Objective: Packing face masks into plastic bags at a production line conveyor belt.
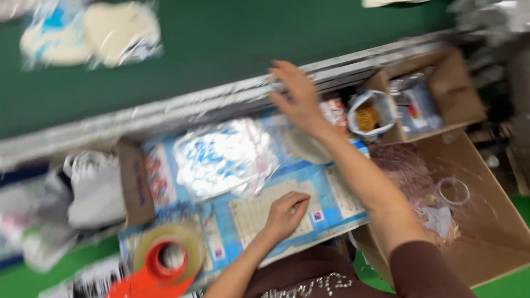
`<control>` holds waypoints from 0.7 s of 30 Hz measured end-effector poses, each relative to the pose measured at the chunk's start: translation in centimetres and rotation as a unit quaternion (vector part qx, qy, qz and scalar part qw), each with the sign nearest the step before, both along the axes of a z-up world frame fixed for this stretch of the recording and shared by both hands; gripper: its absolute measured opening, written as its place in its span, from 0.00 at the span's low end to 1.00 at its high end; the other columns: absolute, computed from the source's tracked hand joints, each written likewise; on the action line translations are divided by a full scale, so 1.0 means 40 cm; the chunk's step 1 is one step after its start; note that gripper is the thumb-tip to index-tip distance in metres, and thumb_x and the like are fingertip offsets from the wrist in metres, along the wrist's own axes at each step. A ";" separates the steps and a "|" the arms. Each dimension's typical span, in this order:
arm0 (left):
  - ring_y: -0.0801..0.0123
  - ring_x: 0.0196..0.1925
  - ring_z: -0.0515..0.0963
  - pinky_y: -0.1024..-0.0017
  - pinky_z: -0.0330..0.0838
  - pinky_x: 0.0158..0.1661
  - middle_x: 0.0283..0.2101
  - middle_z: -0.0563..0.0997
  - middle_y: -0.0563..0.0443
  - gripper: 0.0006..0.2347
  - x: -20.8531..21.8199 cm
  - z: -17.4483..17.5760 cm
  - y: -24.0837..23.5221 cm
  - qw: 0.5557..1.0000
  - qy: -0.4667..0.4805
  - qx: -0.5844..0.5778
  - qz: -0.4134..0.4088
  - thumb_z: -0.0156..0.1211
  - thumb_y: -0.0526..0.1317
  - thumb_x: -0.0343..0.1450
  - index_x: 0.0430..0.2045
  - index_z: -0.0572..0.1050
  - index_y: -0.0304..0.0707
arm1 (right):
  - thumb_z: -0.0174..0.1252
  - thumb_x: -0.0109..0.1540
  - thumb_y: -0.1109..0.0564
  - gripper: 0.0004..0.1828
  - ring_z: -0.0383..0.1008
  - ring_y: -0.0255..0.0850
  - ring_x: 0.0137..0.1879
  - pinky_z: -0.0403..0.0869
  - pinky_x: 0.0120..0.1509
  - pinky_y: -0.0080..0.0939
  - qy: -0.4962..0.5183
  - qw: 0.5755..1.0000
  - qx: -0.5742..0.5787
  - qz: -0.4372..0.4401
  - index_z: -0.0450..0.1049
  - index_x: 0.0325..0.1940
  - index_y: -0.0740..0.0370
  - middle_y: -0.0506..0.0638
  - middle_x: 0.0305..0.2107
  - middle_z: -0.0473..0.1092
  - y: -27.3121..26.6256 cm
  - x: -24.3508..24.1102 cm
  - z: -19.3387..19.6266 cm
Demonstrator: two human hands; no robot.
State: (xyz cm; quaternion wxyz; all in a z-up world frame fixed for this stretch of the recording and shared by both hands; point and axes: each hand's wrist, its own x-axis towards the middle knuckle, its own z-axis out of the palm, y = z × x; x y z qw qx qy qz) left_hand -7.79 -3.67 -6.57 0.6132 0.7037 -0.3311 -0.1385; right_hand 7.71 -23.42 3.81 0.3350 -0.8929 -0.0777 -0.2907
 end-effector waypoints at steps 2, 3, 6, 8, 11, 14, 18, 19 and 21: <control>0.60 0.35 0.85 0.70 0.78 0.37 0.38 0.84 0.42 0.04 0.010 -0.003 -0.007 1.000 0.001 -0.005 -0.008 0.63 0.32 0.71 0.37 0.81 0.32 | 0.62 0.65 0.53 0.26 0.61 0.58 0.73 0.59 0.77 0.57 -0.041 0.997 -0.048 -0.035 0.71 0.64 0.67 0.64 0.65 0.66 0.003 0.080 -0.033; 0.61 0.34 0.84 0.70 0.78 0.37 0.37 0.84 0.43 0.04 0.017 0.001 -0.008 1.000 0.016 -0.011 0.001 0.63 0.31 0.71 0.36 0.81 0.31 | 0.61 0.65 0.50 0.27 0.60 0.59 0.73 0.57 0.76 0.59 -0.043 0.994 -0.082 -0.066 0.72 0.64 0.67 0.64 0.65 0.65 0.012 0.103 -0.056; 0.64 0.33 0.84 0.72 0.78 0.36 0.36 0.85 0.44 0.04 0.016 0.012 -0.008 0.999 0.046 -0.013 0.007 0.63 0.30 0.70 0.36 0.81 0.30 | 0.59 0.67 0.50 0.23 0.61 0.58 0.73 0.56 0.77 0.61 -0.025 0.984 -0.133 -0.119 0.73 0.62 0.66 0.62 0.64 0.67 0.036 0.114 -0.097; 0.65 0.33 0.84 0.72 0.78 0.36 0.36 0.85 0.44 0.05 0.018 0.015 -0.008 0.998 0.058 -0.010 0.008 0.63 0.30 0.70 0.36 0.81 0.30 | 0.58 0.68 0.52 0.19 0.62 0.56 0.73 0.58 0.78 0.60 -0.007 0.979 -0.148 -0.139 0.74 0.61 0.64 0.60 0.64 0.68 0.048 0.105 -0.106; 0.66 0.34 0.85 0.73 0.78 0.37 0.37 0.85 0.44 0.05 0.014 0.017 0.003 0.998 0.056 -0.020 0.007 0.63 0.30 0.70 0.37 0.81 0.30 | 0.58 0.69 0.52 0.18 0.62 0.55 0.74 0.59 0.78 0.59 -0.023 0.984 -0.110 -0.138 0.75 0.60 0.63 0.58 0.63 0.68 0.060 0.093 -0.110; 0.65 0.33 0.83 0.72 0.77 0.36 0.36 0.84 0.44 0.05 0.025 0.017 0.001 0.998 0.066 -0.018 0.003 0.63 0.30 0.70 0.37 0.81 0.30 | 0.59 0.68 0.52 0.19 0.63 0.55 0.75 0.58 0.79 0.58 -0.036 0.987 -0.100 -0.124 0.74 0.61 0.63 0.58 0.64 0.68 0.044 0.115 -0.088; 0.66 0.33 0.83 0.73 0.77 0.36 0.36 0.84 0.44 0.05 0.031 0.029 0.005 0.998 0.060 -0.011 -0.007 0.63 0.30 0.70 0.37 0.80 0.30 | 0.66 0.60 0.45 0.40 0.49 0.67 0.77 0.51 0.75 0.73 0.059 0.969 -0.208 -0.119 0.62 0.72 0.59 0.66 0.70 0.54 -0.013 0.220 -0.037; 0.67 0.33 0.83 0.73 0.77 0.36 0.36 0.84 0.45 0.05 0.034 0.034 0.006 0.998 0.058 -0.013 -0.010 0.63 0.30 0.71 0.38 0.80 0.30 | 0.69 0.56 0.40 0.49 0.43 0.71 0.77 0.47 0.74 0.80 0.088 0.951 -0.264 -0.138 0.57 0.76 0.57 0.67 0.72 0.49 -0.038 0.262 -0.026; 0.67 0.34 0.83 0.73 0.77 0.35 0.36 0.84 0.45 0.05 0.026 0.017 0.013 0.998 0.063 -0.010 -0.014 0.63 0.30 0.71 0.38 0.81 0.31 | 0.68 0.54 0.37 0.53 0.41 0.71 0.76 0.45 0.71 0.83 0.185 0.928 -0.256 -0.196 0.53 0.76 0.54 0.68 0.71 0.47 -0.118 0.335 0.045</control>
